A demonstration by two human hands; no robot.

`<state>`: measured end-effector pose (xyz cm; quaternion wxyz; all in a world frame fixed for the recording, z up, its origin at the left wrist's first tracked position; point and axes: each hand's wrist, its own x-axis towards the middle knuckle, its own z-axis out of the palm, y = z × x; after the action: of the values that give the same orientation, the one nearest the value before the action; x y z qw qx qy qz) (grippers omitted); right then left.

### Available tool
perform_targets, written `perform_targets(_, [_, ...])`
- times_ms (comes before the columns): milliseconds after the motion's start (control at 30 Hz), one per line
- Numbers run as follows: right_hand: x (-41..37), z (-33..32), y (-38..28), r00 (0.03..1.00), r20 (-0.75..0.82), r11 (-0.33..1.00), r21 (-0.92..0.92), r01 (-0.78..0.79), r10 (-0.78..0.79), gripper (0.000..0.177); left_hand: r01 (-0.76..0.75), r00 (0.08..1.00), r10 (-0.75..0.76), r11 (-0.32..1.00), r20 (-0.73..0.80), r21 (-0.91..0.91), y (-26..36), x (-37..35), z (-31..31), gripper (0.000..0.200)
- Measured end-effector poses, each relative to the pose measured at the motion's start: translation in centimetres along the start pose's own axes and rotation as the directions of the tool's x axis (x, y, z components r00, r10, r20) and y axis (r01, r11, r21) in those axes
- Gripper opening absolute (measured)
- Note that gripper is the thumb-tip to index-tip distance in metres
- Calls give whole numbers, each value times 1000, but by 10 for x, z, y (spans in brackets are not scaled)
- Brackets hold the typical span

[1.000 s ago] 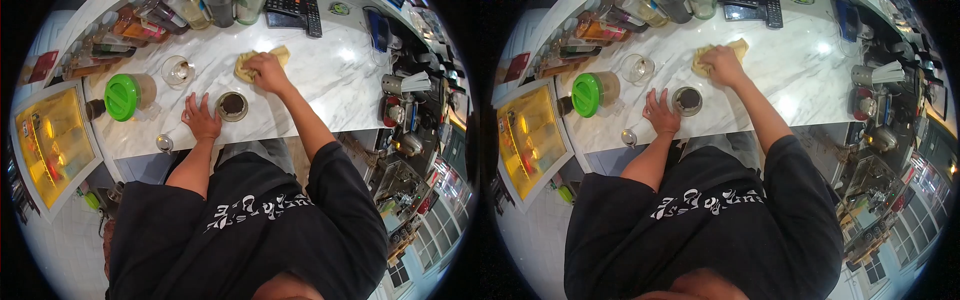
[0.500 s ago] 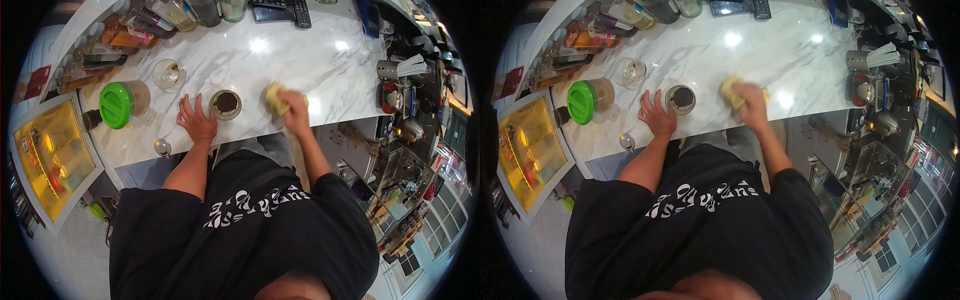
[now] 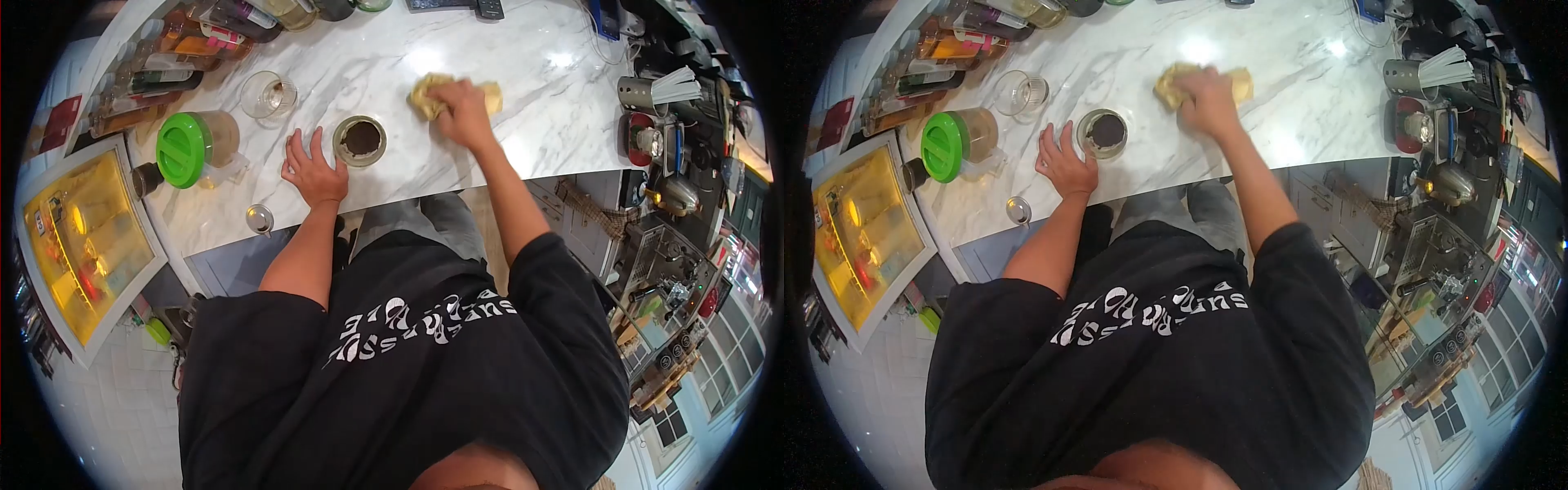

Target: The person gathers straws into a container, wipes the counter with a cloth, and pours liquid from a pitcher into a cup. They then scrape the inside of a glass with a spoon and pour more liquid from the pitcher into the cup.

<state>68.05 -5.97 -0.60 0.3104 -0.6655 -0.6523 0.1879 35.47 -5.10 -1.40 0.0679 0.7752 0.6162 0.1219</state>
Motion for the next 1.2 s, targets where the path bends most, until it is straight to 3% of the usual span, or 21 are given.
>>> perform_targets(167, [-108,-11,-57,987,156,998,52,23,-31,44,1,1000,-1,1000,11,19,1,0,-1,69])
perform_targets(233, [-128,-25,-71,927,374,998,57,-31,8,43,7,1000,-8,1000,16,30,1,-2,-1,69])
perform_targets(267, [-130,-29,-66,928,372,998,60,-32,7,43,5,1000,-6,999,17,38,1,0,-1,69])
perform_targets(333, [-128,-37,-51,988,153,954,291,-73,29,40,2,1000,-2,1000,11,31,2,0,1,69])
perform_targets(400, [-110,-47,-35,973,-85,944,274,-183,214,41,3,1000,-3,1000,7,25,-1,0,0,70])
perform_targets(467, [-78,-62,-19,909,-306,952,200,-231,284,41,11,1000,-11,1000,23,0,0,0,0,72])
perform_targets(567, [-51,-58,17,901,-357,937,-150,-316,246,45,27,998,-29,999,49,45,2,1,-2,70])
perform_targets(600, [-54,-51,16,898,-363,935,-155,-320,248,45,20,999,-22,999,49,39,3,0,-2,70])
perform_targets(667, [-59,-33,6,934,-226,905,-263,-334,279,47,32,998,-35,998,52,52,3,0,-2,71])
perform_targets(767, [-91,-9,-13,976,-184,983,-118,-137,114,49,37,998,-39,998,53,43,3,1,-2,73])
perform_targets(833, [-112,-9,-54,992,-55,993,-35,-114,112,53,30,998,-32,999,57,43,3,0,-1,74])
perform_targets(900, [-124,-1,-78,995,92,991,-133,-15,27,53,34,998,-36,998,48,54,5,1,-1,73])
perform_targets(933, [-123,5,-81,996,82,990,-138,-26,38,53,18,998,-21,999,51,49,6,2,-1,73])
perform_targets(1033, [-125,11,-82,981,127,972,-165,168,-148,48,16,999,-19,998,38,66,6,1,-1,69])
perform_targets(1167, [-145,0,-57,983,51,958,-224,181,-174,43,18,998,-24,995,62,94,6,0,-1,67])
perform_targets(1200, [-151,-6,-43,991,-35,940,-322,109,-127,42,14,999,-18,996,46,89,5,0,1,66])
